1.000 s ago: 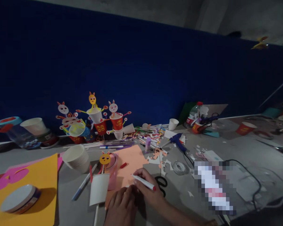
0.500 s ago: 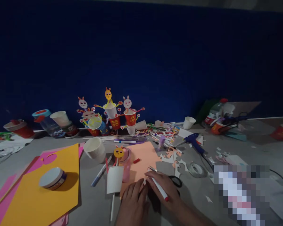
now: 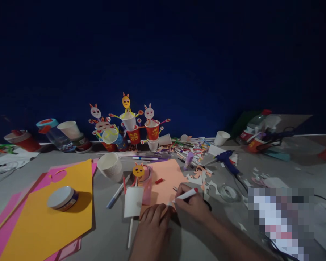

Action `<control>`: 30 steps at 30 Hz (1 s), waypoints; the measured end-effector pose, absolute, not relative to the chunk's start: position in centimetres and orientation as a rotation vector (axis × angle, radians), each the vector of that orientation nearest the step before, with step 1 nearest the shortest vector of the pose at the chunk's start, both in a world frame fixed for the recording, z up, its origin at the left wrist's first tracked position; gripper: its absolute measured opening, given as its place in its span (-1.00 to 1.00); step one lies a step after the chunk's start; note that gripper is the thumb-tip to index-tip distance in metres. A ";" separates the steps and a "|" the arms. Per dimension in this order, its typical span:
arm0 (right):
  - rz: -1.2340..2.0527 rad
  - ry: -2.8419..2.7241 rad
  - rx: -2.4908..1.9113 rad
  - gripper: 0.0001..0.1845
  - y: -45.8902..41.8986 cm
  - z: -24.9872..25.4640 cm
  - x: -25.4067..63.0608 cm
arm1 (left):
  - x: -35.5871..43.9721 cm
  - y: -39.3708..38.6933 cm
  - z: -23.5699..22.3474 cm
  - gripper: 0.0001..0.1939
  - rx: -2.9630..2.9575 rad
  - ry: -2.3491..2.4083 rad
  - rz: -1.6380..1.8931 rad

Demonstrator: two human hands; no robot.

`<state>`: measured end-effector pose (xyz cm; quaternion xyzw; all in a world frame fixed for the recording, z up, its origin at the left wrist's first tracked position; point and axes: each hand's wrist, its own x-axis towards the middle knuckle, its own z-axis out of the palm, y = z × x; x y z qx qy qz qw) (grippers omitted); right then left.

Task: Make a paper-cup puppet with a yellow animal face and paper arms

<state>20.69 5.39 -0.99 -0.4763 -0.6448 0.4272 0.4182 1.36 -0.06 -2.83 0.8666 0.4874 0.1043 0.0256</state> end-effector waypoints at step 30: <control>1.025 -1.765 -1.217 -0.84 5.0 -2.2 20.2 | 1.4 -0.4 -2.7 -0.51 2.712 1.422 0.241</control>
